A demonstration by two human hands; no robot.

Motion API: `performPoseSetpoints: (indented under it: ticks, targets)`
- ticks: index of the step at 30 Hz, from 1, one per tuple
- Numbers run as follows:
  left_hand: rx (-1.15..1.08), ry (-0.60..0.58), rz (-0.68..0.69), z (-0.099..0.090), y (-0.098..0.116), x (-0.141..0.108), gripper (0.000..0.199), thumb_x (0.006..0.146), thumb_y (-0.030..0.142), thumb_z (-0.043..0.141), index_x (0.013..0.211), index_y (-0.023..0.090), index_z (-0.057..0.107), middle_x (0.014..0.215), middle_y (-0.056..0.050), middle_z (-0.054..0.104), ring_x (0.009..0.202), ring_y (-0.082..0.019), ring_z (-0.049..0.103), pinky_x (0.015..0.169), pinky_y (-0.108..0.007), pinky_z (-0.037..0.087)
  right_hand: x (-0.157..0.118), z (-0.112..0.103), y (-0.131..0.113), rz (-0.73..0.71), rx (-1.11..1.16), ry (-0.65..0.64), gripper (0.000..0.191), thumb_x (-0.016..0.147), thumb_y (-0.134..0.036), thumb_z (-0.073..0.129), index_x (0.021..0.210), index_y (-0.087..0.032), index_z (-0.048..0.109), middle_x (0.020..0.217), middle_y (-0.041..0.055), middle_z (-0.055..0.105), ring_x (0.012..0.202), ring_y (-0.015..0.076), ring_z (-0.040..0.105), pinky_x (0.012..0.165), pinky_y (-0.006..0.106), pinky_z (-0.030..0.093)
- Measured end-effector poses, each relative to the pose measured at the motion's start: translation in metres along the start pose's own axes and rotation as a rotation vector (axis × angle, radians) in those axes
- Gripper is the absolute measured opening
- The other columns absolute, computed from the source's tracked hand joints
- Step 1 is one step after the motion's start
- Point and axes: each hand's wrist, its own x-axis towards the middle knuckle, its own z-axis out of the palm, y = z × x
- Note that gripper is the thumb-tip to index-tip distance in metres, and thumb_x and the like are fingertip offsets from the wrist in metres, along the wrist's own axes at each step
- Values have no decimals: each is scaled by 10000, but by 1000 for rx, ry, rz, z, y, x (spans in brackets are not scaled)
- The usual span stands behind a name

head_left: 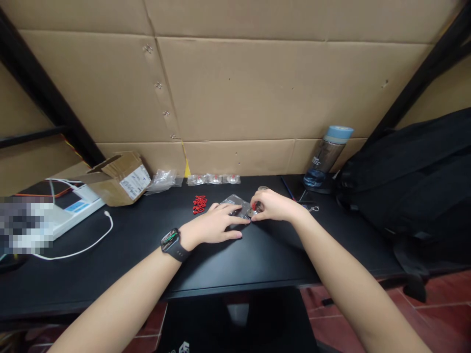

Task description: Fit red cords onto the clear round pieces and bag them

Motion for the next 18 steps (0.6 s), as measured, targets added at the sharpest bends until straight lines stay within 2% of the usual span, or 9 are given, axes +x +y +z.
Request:
performPoseSetpoints:
  ticks: [2,5,8,12,16,18]
  targets:
    - [9,-9,-4,0,-1,0,471,967,572,526,1428,481,527,1625,-40,366,1452,-370,374,1101,-545,328,1,0,-1,-17,40,1,282,647,-318,883,876,-219,752,771,21,671,758,199,635,710,289,468]
    - [8,-7,7,-1,-1,0,469,962,569,537,1422,476,538,1624,-45,368,1445,-372,382,1098,-552,330,-1,-1,-1,10,186,-49,318,697,-213,812,1008,-222,747,846,17,700,700,163,664,669,261,492]
    - [-13,2,25,0,-1,0,460,958,560,553,1408,467,558,1615,-36,386,1444,-362,389,1103,-536,333,-1,-1,-3,17,263,-78,299,754,-154,729,1046,-220,740,862,15,715,694,145,676,643,237,487]
    - [-39,2,27,-1,-2,0,451,950,558,569,1390,460,576,1631,-22,357,1460,-350,373,1097,-514,351,4,2,-3,12,108,42,281,715,-192,812,987,-221,751,856,6,697,684,130,615,689,250,440]
    - [-27,-9,9,-3,-4,-1,436,956,558,558,1379,456,586,1656,-36,304,1476,-358,347,1097,-533,342,11,14,1,62,38,149,354,707,-319,854,1023,-232,722,852,-5,667,727,142,578,707,257,394]
    - [-18,-22,-5,-4,-4,-2,426,961,556,549,1374,462,587,1668,-31,276,1471,-363,355,1093,-543,340,14,22,2,72,27,194,372,718,-322,843,1050,-232,703,877,-3,652,744,144,565,713,259,385]
